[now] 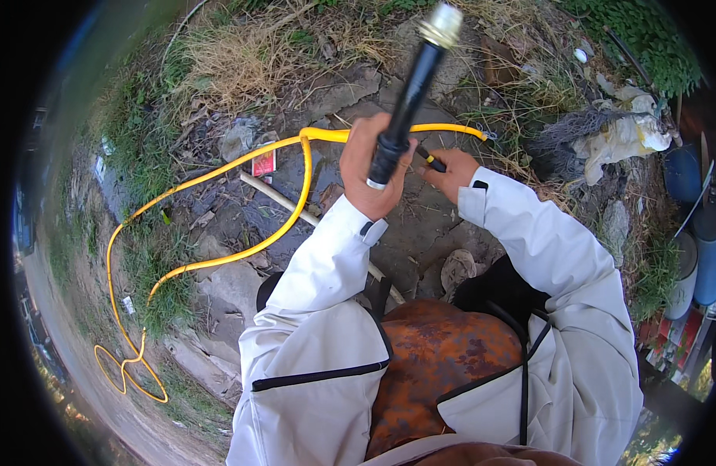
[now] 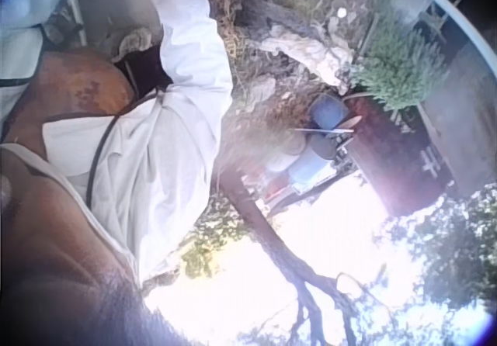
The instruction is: The person kneels on the ground and uses pliers to strip and adjust a yellow hose connected to a black spray gun. They repeatedly cut, pull, and reattach sections of the hose and a metal fitting, manipulating the components with both hands.
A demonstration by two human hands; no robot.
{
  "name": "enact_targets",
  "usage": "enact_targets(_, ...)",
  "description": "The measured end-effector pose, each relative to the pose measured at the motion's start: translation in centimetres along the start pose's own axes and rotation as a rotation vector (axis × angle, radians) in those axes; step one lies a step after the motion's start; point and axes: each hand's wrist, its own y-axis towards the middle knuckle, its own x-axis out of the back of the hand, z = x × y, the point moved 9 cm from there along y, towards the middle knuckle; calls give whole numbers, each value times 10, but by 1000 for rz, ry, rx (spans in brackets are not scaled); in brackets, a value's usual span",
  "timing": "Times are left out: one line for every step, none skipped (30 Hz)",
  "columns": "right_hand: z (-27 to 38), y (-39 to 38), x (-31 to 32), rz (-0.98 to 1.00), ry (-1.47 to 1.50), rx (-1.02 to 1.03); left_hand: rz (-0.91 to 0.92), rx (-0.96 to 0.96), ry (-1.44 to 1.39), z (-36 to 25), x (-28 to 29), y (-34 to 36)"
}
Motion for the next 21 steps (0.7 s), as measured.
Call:
enact_targets(-20,9,-14,65,95,-31,91,-61,-19,-8,-9,2)
enact_targets(-28,9,-25,139,189,-88,161,-102,34,-7,-14,-1)
enact_targets(-35,9,-34,212,282,-146,206,-139,59,-7,-19,-9)
enact_targets(-44,8,-45,287,375,-204,252,-176,83,-5,-26,-21)
enact_targets(-46,15,-45,286,361,-84,293,-247,124,-6,-36,-39)
enact_targets(-47,22,-43,282,345,38,387,-296,173,-5,-47,-59)
enact_targets(-34,26,-35,275,328,165,398,-334,263,-7,-48,-64)
enact_targets(-41,27,-33,292,293,66,409,-372,354,-9,-50,-68)
enact_targets(-58,26,-26,207,439,-132,358,-392,406,-9,-45,-69)
enact_targets(-51,23,-8,149,384,-135,343,-295,397,4,-36,-67)
enact_targets(-42,23,17,99,182,-62,330,-203,380,18,-28,-64)
enact_targets(-36,24,38,47,-21,10,315,-112,362,31,-23,-63)
enact_targets(-36,18,56,-104,25,73,306,237,42,52,-23,-56)
enact_targets(-14,4,67,-190,-120,13,166,574,-261,71,-14,-60)
enact_targets(7,-3,72,-206,-224,83,160,941,-696,89,-27,-77)
enact_targets(19,-10,75,-230,-330,140,155,1295,-1157,83,-47,-97)
enact_targets(21,-12,73,-274,-410,228,252,1283,-1184,51,-58,-81)
enact_targets(20,-13,72,-310,-426,251,262,1300,-1098,52,-62,-86)
enact_targets(24,-16,68,-341,-440,282,261,1314,-1010,55,-63,-90)
enact_targets(29,-18,65,-372,-454,313,261,1327,-921,58,-64,-93)
enact_targets(36,-18,60,-386,-438,339,240,1272,-830,60,-62,-90)
